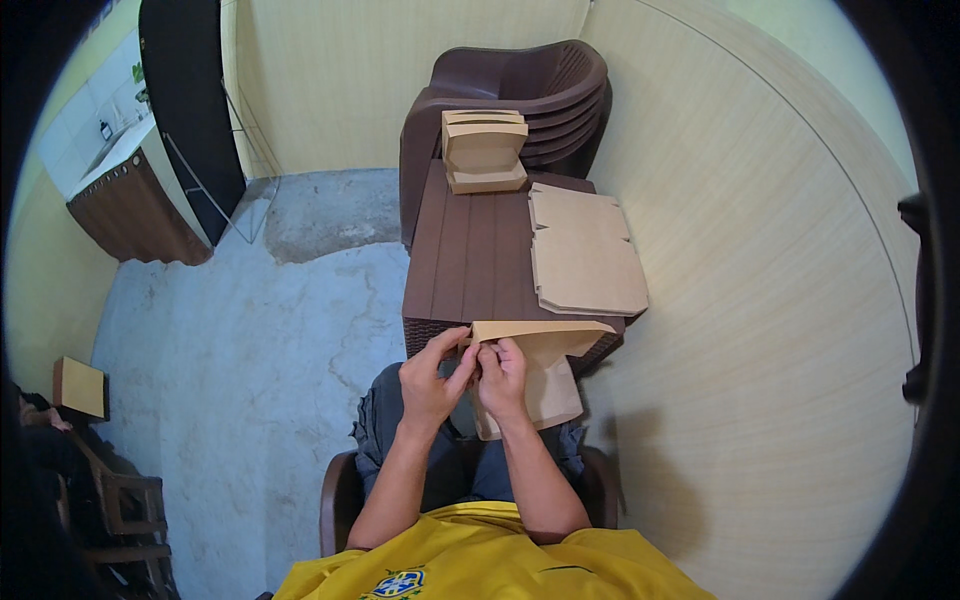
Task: The person folds flat cardboard pieces into small boxes by hand. They fold the side flaps, tuck the tabs into slots, and form the box shape. Completed boxes are stacked on the table.
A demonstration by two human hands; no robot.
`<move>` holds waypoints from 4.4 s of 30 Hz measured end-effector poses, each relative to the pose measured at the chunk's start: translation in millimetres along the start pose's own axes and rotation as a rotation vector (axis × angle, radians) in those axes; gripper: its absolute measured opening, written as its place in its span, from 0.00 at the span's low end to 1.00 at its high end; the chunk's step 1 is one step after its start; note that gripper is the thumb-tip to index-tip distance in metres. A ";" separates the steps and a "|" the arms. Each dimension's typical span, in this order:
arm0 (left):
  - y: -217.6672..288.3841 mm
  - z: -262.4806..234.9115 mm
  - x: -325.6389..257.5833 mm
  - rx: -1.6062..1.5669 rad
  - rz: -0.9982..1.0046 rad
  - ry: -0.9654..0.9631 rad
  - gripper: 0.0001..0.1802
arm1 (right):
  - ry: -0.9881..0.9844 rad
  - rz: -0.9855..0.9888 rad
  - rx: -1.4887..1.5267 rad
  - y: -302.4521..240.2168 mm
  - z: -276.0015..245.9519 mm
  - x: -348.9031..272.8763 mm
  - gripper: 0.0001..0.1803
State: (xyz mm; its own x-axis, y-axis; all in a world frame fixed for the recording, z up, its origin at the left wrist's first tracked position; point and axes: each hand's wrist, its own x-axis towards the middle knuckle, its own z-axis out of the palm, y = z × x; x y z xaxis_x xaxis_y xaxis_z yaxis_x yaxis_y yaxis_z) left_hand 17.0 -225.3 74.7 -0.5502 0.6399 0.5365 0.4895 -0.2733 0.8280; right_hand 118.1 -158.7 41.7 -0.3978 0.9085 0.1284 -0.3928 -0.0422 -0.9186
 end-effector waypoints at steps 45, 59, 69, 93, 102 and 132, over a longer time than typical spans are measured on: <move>5.4 8.2 1.3 -0.017 0.014 0.047 0.07 | 0.172 -0.282 -0.106 12.2 1.9 -11.5 0.05; -5.2 1.2 2.8 -0.021 -0.004 -0.075 0.09 | 0.161 -0.323 -0.271 12.0 -1.9 -12.3 0.04; -17.4 -6.6 7.5 -0.075 -0.065 -0.167 0.07 | 0.157 -0.418 -0.447 7.3 -2.1 -13.0 0.05; -22.9 1.7 1.7 -0.461 -0.197 -0.050 0.09 | 0.159 -0.309 -0.171 6.4 3.0 -4.4 0.06; -12.1 1.7 1.1 -0.466 -0.249 -0.049 0.08 | 0.169 -0.198 -0.063 -2.0 6.1 -3.3 0.07; 14.6 -35.2 34.0 0.154 0.140 -0.376 0.26 | -0.120 -0.249 -0.686 -6.5 -14.6 -8.5 0.08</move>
State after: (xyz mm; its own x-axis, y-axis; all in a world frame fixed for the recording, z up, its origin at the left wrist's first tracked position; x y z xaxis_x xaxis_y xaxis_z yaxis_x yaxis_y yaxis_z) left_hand -18.3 -232.8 110.8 -0.2005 0.8296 0.5212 0.6531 -0.2834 0.7023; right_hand 136.1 -160.1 41.1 -0.4679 0.8039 0.3672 0.1077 0.4643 -0.8791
